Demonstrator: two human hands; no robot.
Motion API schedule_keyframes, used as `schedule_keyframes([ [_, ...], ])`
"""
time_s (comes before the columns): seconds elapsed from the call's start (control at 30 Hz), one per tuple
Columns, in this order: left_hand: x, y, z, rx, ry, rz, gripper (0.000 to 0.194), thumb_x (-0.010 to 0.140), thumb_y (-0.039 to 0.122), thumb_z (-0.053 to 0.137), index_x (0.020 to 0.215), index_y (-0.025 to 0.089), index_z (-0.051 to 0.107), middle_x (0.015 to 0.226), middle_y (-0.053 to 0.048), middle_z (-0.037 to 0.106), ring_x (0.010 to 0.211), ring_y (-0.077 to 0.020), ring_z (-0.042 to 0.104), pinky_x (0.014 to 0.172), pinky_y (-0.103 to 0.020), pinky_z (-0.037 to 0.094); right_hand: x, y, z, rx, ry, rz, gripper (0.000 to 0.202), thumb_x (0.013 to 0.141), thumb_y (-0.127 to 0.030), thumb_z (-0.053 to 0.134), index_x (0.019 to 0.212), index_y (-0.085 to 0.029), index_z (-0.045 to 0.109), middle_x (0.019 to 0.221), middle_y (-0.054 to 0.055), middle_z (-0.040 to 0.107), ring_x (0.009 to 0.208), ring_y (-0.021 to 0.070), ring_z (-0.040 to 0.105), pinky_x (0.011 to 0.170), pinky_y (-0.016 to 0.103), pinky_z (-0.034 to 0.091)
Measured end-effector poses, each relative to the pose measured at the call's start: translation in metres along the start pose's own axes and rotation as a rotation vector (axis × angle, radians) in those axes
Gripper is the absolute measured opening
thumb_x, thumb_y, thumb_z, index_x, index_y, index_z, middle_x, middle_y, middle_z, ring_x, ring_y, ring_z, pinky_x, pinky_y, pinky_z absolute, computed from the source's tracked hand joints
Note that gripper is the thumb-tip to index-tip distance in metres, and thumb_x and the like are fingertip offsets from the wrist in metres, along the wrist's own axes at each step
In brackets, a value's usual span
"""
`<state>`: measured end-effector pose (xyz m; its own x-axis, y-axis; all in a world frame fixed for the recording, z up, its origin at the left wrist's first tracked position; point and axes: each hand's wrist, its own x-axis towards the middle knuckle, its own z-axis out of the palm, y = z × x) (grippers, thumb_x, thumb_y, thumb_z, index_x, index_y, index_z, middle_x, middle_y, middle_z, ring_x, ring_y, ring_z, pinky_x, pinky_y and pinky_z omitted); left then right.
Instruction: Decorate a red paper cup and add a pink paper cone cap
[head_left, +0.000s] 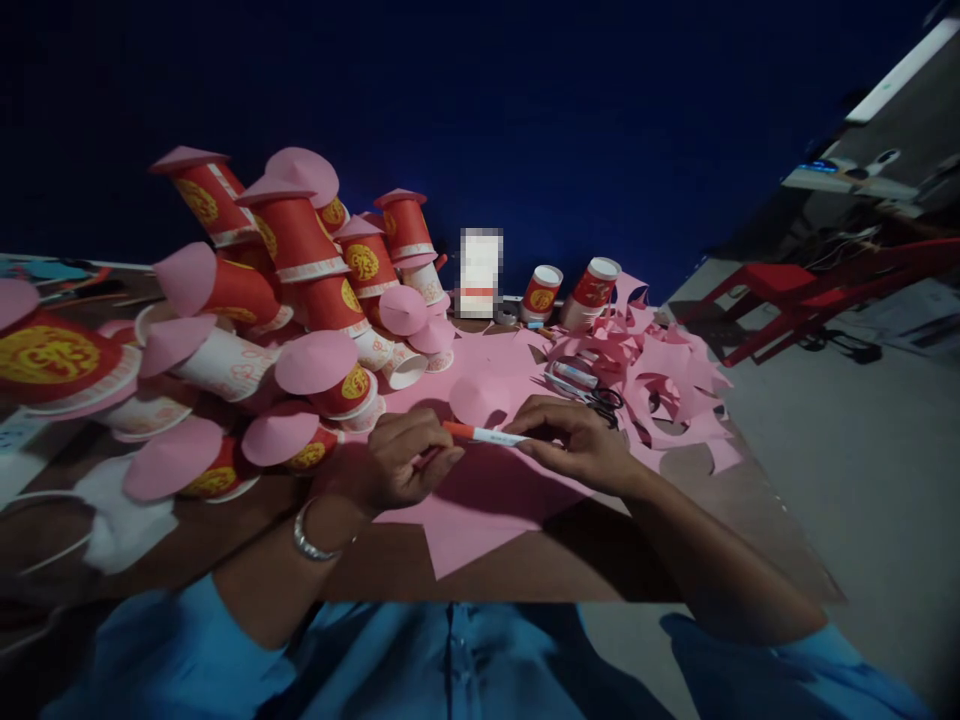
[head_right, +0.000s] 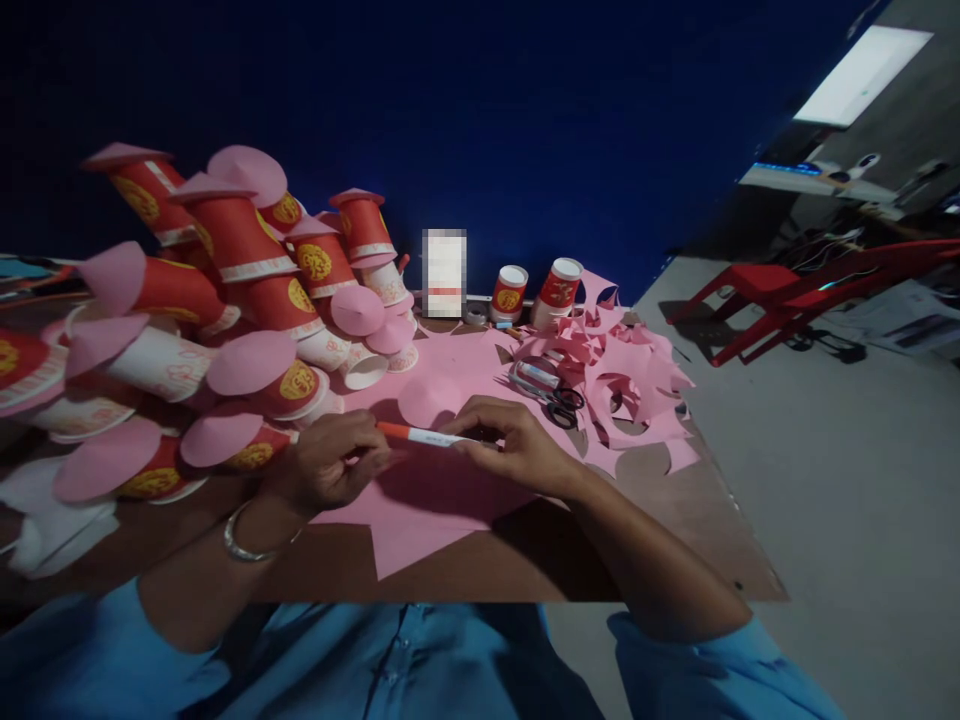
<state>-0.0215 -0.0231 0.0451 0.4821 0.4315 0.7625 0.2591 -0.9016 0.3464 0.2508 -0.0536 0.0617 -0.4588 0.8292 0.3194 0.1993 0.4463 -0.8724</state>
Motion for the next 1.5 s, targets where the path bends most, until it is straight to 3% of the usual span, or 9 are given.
schedule_keyframes([
  [0.2,0.001,0.0,-0.003,0.077,0.0,0.012,0.014,0.101,0.032,0.065,0.093,0.022,0.06,0.066,0.005,0.065,0.05,-0.0104,0.054,0.053,-0.025,0.043,0.0,-0.002,-0.003,0.103,-0.004,-0.025,0.017,0.1,-0.03,0.075,0.109,-0.019,0.082,0.097,0.008,0.076,0.084,0.0156,0.071,0.07,0.026,0.056],
  [0.33,-0.001,0.001,-0.001,0.088,-0.026,0.043,0.014,0.103,0.025,0.059,0.089,0.022,0.062,0.065,0.003,0.068,0.056,-0.0139,0.061,0.057,-0.027,0.046,-0.001,0.001,0.0,0.32,0.024,0.015,0.017,0.096,-0.032,0.081,0.107,-0.02,0.083,0.096,0.007,0.075,0.073,0.012,0.068,0.058,0.021,0.056],
  [0.53,-0.001,0.004,0.003,-0.045,-0.023,-0.106,0.028,0.104,0.023,0.053,0.076,0.022,0.059,0.059,0.003,0.06,0.05,-0.0127,0.051,0.05,-0.027,0.039,-0.003,0.007,0.009,0.621,0.077,-0.002,0.038,0.087,-0.024,0.09,0.123,-0.029,0.08,0.108,0.005,0.072,0.083,0.0147,0.074,0.063,0.024,0.065],
  [0.73,-0.003,0.007,0.009,-0.21,-0.067,-0.143,0.033,0.107,0.029,0.049,0.076,0.021,0.059,0.057,0.004,0.057,0.049,-0.0118,0.05,0.051,-0.026,0.038,-0.003,0.014,0.017,0.671,0.108,0.033,0.023,0.093,-0.031,0.083,0.115,-0.024,0.083,0.106,0.006,0.07,0.073,0.0138,0.074,0.058,0.025,0.062],
  [0.87,-0.005,0.009,0.013,-0.265,-0.158,-0.068,0.034,0.109,0.033,0.049,0.079,0.022,0.058,0.058,0.005,0.058,0.049,-0.0112,0.05,0.052,-0.026,0.038,-0.006,0.01,0.014,0.627,0.052,0.084,0.026,0.089,-0.039,0.088,0.105,-0.019,0.084,0.083,0.002,0.071,0.06,0.0106,0.064,0.053,0.021,0.053],
  [1.07,-0.007,0.01,0.018,-0.233,-0.22,0.061,0.042,0.111,0.039,0.047,0.072,0.023,0.05,0.053,0.005,0.052,0.046,-0.0123,0.046,0.05,-0.031,0.031,-0.005,-0.005,0.007,0.422,-0.104,0.143,0.028,0.085,-0.041,0.09,0.098,-0.017,0.083,0.087,0.005,0.078,0.075,0.0138,0.068,0.07,0.024,0.054],
  [1.27,-0.008,0.006,0.018,-0.237,-0.196,0.055,0.041,0.112,0.04,0.048,0.075,0.023,0.052,0.055,0.005,0.053,0.046,-0.0112,0.046,0.051,-0.03,0.031,-0.007,0.001,0.009,0.414,-0.095,0.104,0.028,0.091,-0.044,0.085,0.099,-0.017,0.082,0.083,0.005,0.075,0.071,0.0147,0.067,0.064,0.025,0.053],
  [1.4,-0.008,0.003,0.016,-0.202,-0.11,-0.038,0.039,0.11,0.044,0.052,0.078,0.022,0.055,0.06,0.006,0.055,0.05,-0.01,0.048,0.052,-0.026,0.036,-0.011,0.006,-0.002,0.18,0.194,-0.061,0.024,0.1,-0.045,0.074,0.108,-0.023,0.08,0.089,0.006,0.076,0.069,0.0177,0.069,0.063,0.031,0.056],
  [1.5,-0.009,-0.004,0.018,-0.102,0.098,-0.298,0.022,0.104,0.031,0.063,0.085,0.022,0.055,0.069,0.006,0.057,0.057,-0.009,0.051,0.054,-0.022,0.04,-0.011,0.019,-0.017,-0.416,0.483,-0.145,0.018,0.102,-0.035,0.069,0.115,-0.026,0.077,0.104,0.01,0.078,0.095,0.0262,0.073,0.084,0.042,0.06],
])
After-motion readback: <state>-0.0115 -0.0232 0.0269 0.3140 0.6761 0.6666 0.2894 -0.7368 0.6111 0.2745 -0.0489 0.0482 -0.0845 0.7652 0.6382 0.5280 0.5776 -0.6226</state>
